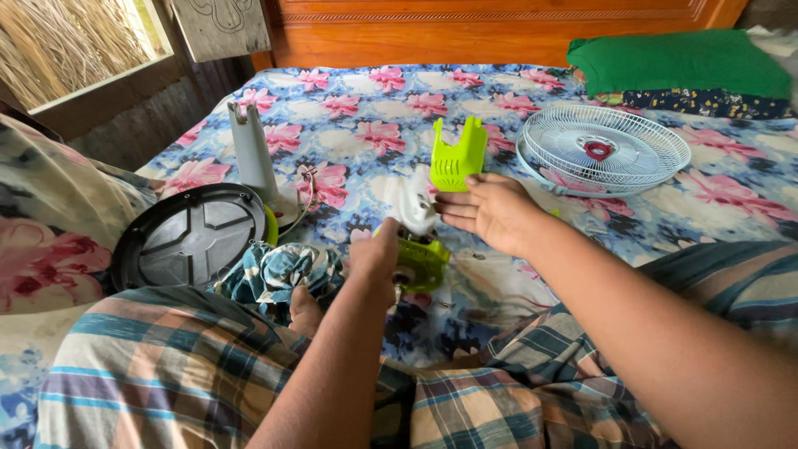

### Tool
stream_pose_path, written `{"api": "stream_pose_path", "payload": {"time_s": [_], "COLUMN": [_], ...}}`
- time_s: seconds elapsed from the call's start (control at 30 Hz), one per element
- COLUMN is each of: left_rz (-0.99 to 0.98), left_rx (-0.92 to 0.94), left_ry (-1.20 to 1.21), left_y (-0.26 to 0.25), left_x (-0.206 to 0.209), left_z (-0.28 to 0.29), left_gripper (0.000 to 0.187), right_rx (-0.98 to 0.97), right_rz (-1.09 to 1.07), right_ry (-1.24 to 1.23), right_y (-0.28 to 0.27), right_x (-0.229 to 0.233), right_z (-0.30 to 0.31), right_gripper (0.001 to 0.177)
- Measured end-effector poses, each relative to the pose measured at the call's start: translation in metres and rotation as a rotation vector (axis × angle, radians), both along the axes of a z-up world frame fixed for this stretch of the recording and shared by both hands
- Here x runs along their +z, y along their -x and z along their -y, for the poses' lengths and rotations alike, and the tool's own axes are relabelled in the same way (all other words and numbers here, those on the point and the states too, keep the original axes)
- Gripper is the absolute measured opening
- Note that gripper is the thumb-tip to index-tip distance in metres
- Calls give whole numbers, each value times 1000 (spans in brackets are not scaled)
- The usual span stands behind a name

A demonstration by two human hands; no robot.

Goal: The person reassembles the internal components of an electric fan. They attach a white plastic housing to the motor, connect wires, and secure the parts using a screwdriver. Finally, they fit the green plastic casing over the motor assembly.

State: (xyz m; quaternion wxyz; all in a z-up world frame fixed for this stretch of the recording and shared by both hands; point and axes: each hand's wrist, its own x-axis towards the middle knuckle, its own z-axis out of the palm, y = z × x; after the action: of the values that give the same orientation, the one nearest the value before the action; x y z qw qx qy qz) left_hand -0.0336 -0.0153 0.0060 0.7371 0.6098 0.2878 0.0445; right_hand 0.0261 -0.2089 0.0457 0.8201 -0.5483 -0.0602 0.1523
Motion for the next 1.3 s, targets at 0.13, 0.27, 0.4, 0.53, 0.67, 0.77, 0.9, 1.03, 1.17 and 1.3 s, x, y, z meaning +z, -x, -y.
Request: {"api": "stream_pose_path", "payload": {"time_s": [0.13, 0.27, 0.4, 0.53, 0.67, 0.77, 0.9, 1.03, 1.17, 1.3], "left_rz": [-27, -180, -189, -261, -272, -17, 723, 602, 559, 524], "left_rx": [187, 141, -149, -377, -741, -178, -366, -603, -506, -417], "left_ry": [446, 421, 391, 238, -249, -885, -586, -120, -247, -336], "left_y": [11, 22, 35, 50, 49, 39, 12, -8, -21, -9], "left_x": [-6, -5, 2, 10, 29, 45, 47, 14, 3, 7], "left_z": [27, 40, 47, 53, 21, -25, -65, -42, -37, -31], "left_gripper": [68, 69, 71, 81, 67, 64, 73, 43, 32, 31], "right_rx": [-42, -114, -259, -227, -150, -132, -99, -178, -484, -655], "right_rz": [145, 296, 525, 562, 643, 708, 766, 724, 712, 412], "right_ry": [209, 249, 379, 337, 358, 489, 383, 372, 348, 794], "right_y": [6, -3, -33, -67, -67, -48, -31, -19, -3, 21], "right_x": [-7, -39, -75, -94, -100, -96, -84, -73, -66, -80], "right_z": [-24, -32, -23, -33, -36, -47, -58, -49, -48, -69], "right_gripper": [15, 14, 14, 11, 11, 11, 9, 7, 10, 18]}}
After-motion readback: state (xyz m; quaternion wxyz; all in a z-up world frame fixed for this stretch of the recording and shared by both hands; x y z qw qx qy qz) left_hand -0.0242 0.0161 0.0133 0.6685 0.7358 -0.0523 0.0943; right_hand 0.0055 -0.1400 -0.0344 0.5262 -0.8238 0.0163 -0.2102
